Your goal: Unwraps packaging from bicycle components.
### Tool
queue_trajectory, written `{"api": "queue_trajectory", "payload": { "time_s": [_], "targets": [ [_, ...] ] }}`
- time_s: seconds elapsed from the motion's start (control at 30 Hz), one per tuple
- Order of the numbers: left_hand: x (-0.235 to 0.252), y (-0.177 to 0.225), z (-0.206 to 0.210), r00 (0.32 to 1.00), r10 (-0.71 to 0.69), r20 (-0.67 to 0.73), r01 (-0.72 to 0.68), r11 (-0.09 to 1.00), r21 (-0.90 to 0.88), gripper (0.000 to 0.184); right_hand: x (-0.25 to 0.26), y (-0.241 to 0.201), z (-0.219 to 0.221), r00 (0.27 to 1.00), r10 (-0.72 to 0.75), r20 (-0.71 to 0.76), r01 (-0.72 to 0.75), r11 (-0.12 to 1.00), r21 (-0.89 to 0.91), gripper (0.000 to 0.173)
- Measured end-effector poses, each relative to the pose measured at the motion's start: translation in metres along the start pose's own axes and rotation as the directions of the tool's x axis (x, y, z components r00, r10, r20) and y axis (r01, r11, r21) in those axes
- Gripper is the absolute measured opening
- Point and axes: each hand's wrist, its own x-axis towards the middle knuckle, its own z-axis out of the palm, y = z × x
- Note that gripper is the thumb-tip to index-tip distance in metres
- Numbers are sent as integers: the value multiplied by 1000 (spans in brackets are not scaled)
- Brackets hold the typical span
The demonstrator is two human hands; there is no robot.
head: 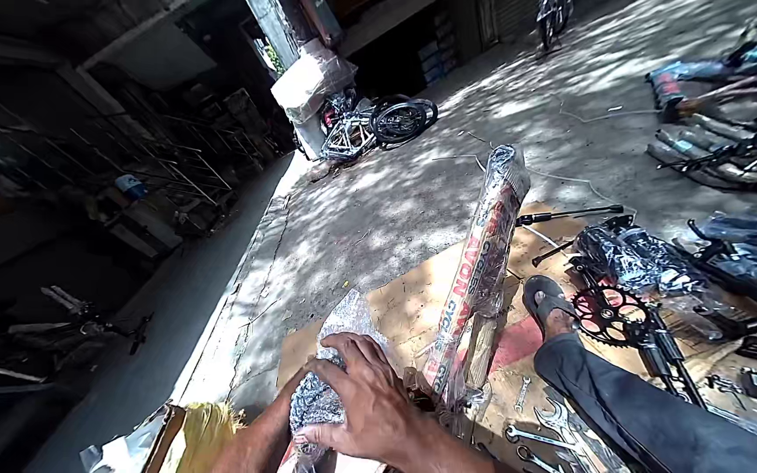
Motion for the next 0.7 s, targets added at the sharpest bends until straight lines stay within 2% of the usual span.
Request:
{"api": "queue_trajectory", "payload": {
  "time_s": [0.03, 0.07, 0.1, 0.13, 0.2, 0.23, 0.3, 0.37, 0.43, 0.5, 0.6, 0.7],
  "targets": [
    [-3, 4, 8, 996, -32, -87, 34, 999, 20, 42, 14, 2, 9, 997, 35, 75, -32, 999, -43, 68],
    [2, 13, 28, 963, -85, -256, 92, 996, 14, 35, 19, 2, 15, 992, 54, 114, -47, 997, -62, 70],
    [10, 16, 38, 928, -123, -352, 128, 992, -9, 33, 17, 5, 18, 994, 49, 103, -44, 998, -49, 69],
    [18, 8, 36, 937, -104, -333, 84, 994, -75, 35, 11, 9, 22, 999, 16, 39, -15, 1000, -26, 66],
    [25, -24, 18, 988, 17, -153, -57, 962, -266, 42, -7, 15, 25, 994, -52, -95, 54, 998, 20, 61],
    [26, -30, 17, 992, 70, -108, -100, 948, -302, 42, -13, 19, 26, 984, -80, -157, 86, 996, 37, 59],
    [29, -29, 22, 984, 110, -142, -140, 964, -227, 39, -22, 24, 27, 959, -114, -261, 139, 987, 79, 53],
    [32, -8, 44, 966, 35, -255, -71, 989, -132, 34, -32, 28, 28, 942, -130, -308, 177, 975, 132, 47],
    [55, 8, 53, 942, -2, -335, 37, 995, 97, 28, -40, 31, 27, 935, -127, -331, 194, 965, 178, 42],
    [83, -7, 43, 918, 4, -397, 81, 977, 197, 33, -49, 35, 27, 928, -115, -355, 203, 953, 223, 40],
    [97, -31, 31, 889, 22, -458, 55, 987, 154, 47, -59, 38, 24, 935, -122, -334, 219, 937, 271, 40],
    [96, -31, 26, 938, -56, -342, 75, 996, 43, 53, -49, 36, 0, 978, -104, -181, 153, 948, 281, 44]
  ]
}}
